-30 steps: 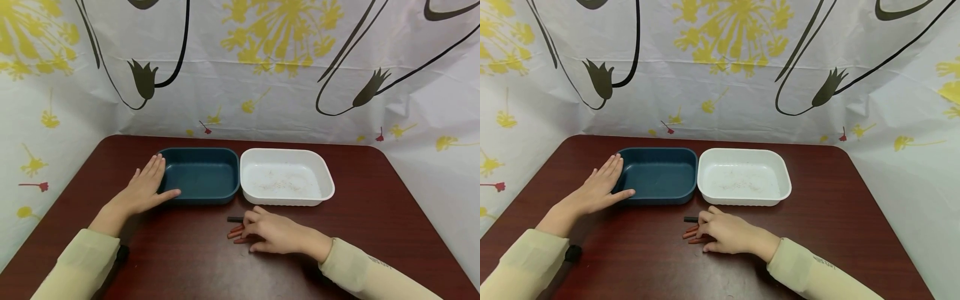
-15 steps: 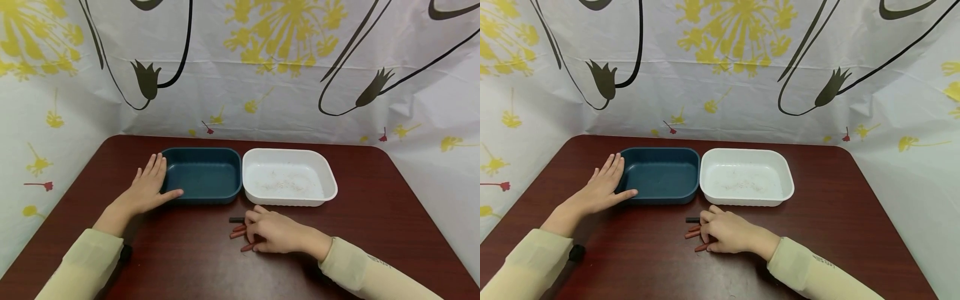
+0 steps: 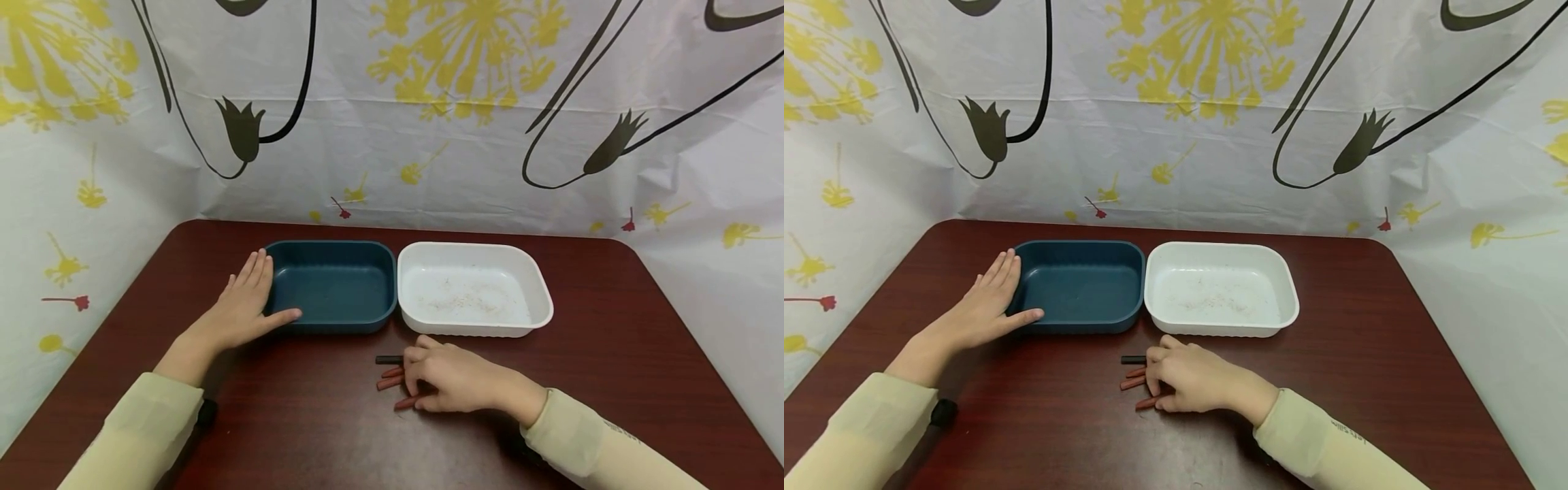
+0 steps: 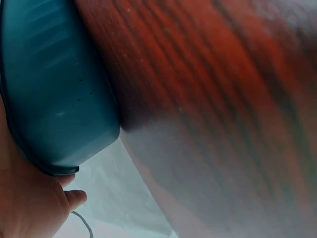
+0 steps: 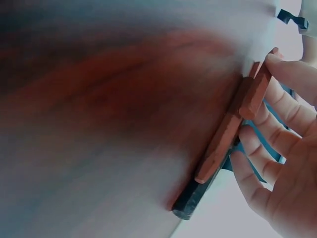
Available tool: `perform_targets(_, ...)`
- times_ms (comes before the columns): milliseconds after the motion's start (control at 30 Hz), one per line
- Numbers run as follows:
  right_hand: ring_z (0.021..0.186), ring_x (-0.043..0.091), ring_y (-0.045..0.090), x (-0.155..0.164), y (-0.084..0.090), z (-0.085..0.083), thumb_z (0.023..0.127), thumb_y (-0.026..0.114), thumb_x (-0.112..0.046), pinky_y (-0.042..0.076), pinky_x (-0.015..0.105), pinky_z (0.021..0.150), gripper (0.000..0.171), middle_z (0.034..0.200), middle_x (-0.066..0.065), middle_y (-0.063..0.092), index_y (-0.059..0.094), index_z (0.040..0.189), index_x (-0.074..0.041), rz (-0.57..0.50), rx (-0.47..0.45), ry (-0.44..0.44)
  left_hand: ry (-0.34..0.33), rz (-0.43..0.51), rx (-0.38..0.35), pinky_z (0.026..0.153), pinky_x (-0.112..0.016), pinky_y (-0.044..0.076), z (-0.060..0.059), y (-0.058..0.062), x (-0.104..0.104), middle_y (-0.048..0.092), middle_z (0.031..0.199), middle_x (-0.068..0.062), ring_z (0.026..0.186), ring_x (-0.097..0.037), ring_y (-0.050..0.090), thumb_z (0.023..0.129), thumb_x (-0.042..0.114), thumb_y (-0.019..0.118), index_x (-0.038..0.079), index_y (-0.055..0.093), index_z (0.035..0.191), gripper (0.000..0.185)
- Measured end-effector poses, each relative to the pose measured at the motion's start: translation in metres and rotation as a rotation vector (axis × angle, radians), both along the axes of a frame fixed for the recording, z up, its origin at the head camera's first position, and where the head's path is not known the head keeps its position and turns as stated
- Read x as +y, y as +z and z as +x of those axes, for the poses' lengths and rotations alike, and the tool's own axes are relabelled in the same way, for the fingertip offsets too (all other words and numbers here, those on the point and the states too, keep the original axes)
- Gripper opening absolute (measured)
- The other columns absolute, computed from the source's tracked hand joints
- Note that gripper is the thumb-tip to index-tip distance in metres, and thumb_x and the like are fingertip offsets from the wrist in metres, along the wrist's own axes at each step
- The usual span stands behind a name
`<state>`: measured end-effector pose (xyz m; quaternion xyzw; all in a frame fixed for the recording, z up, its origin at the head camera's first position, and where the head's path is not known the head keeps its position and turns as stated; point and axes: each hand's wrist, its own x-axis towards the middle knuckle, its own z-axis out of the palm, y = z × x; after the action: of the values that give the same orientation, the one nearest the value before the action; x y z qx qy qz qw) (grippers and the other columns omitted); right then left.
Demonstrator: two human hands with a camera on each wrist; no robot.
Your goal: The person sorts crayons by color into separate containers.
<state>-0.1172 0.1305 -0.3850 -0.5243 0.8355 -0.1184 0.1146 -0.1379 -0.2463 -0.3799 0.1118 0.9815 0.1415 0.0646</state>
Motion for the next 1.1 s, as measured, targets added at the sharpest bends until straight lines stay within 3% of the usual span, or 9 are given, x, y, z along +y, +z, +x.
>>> perform_targets(767, 0.081, 0.001, 0.049, -0.019, 0.014, -0.005, 0.087, 0.076, -0.023, 0.044, 0.016, 0.070, 0.013, 0.085, -0.012, 0.060, 0.063, 0.084, -0.025, 0.000, -0.120, -0.031, -0.008, -0.002, 0.007, 0.115, -0.072, 0.014, 0.001, 0.000, 0.001, -0.011, 0.166, -0.021, 0.154, -0.042, -0.006, 0.090, 0.072, 0.048, -0.006, -0.004, 0.156, 0.115)
perform_targets(1100, 0.081, 0.007, 0.052, -0.023, 0.030, -0.015, 0.090, 0.073, -0.022, 0.044, 0.016, 0.070, 0.011, 0.084, -0.012, 0.058, 0.063, 0.087, -0.025, -0.011, -0.182, -0.043, -0.008, -0.007, -0.001, 0.116, -0.071, 0.013, 0.001, 0.000, 0.000, -0.012, 0.166, -0.021, 0.154, -0.041, -0.007, 0.090, 0.072, 0.048, -0.006, -0.004, 0.156, 0.115)
